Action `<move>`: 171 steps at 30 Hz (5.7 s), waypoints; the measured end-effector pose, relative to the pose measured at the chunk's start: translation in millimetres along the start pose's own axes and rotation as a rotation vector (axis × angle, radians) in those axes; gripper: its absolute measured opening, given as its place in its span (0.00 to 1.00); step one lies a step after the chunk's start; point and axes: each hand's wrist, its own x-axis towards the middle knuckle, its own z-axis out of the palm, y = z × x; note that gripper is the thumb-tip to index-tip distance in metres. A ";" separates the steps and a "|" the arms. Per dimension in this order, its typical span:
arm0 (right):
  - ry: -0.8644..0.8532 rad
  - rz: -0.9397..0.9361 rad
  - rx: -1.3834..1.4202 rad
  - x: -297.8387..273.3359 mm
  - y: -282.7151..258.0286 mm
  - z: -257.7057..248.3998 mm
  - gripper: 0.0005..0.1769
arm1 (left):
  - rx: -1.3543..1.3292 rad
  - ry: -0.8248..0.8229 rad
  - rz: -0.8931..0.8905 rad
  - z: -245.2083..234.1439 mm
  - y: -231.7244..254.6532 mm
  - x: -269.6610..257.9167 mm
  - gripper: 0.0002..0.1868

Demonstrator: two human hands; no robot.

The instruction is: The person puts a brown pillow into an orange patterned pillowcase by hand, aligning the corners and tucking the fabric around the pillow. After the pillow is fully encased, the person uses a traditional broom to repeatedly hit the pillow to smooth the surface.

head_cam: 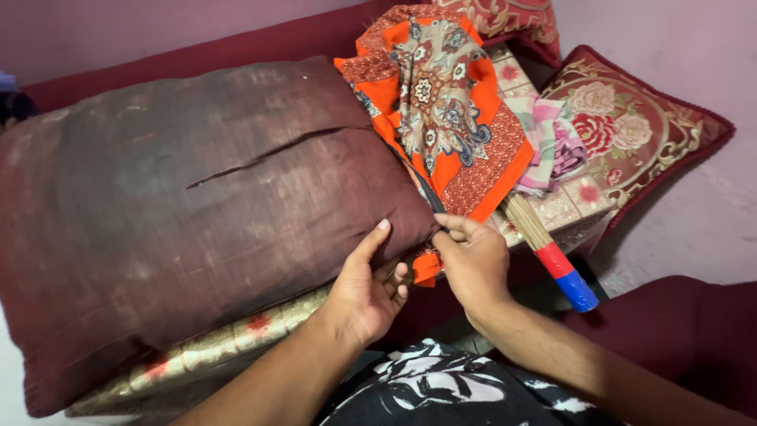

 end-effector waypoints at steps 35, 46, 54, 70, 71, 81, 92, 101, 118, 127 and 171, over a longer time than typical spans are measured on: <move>-0.390 0.200 -0.494 20.0 -20.3 10.7 0.15 | 0.071 -0.102 0.015 -46.5 -22.7 66.0 0.19; -0.287 -0.230 -0.667 27.6 -33.6 16.2 0.17 | 0.095 -0.210 -0.190 -89.6 -22.8 103.6 0.06; -0.419 -0.079 -0.277 24.9 -34.7 39.7 0.14 | -0.240 -0.032 -0.137 -49.3 -4.2 25.8 0.09; -0.293 -0.067 -0.638 42.5 -51.2 58.6 0.22 | -0.018 0.222 -0.138 -55.6 9.9 7.5 0.06; -0.266 -0.044 -0.623 47.3 -50.4 58.6 0.22 | 0.016 0.217 -0.153 -55.6 13.5 -0.4 0.07; -0.065 -0.375 -0.827 105.8 -58.9 59.0 0.33 | 0.844 0.125 0.054 -38.6 105.8 -51.6 0.27; -0.455 -0.503 -1.031 221.1 -29.5 100.1 0.28 | 1.311 0.372 0.817 6.5 224.9 -23.4 0.21; -0.595 -0.485 -0.956 260.6 -38.1 126.6 0.29 | 1.669 0.399 1.088 49.8 301.3 37.1 0.16; -0.361 -0.233 -0.434 318.1 -99.1 182.4 0.30 | 1.880 0.475 0.484 96.6 374.4 99.3 0.48; -0.284 -0.390 -0.829 326.2 -120.7 151.6 0.12 | 1.885 0.395 0.586 96.1 377.1 79.1 0.45; -0.166 -0.956 -0.433 171.2 -145.9 180.0 0.06 | 1.667 0.508 1.214 63.8 302.7 97.3 0.24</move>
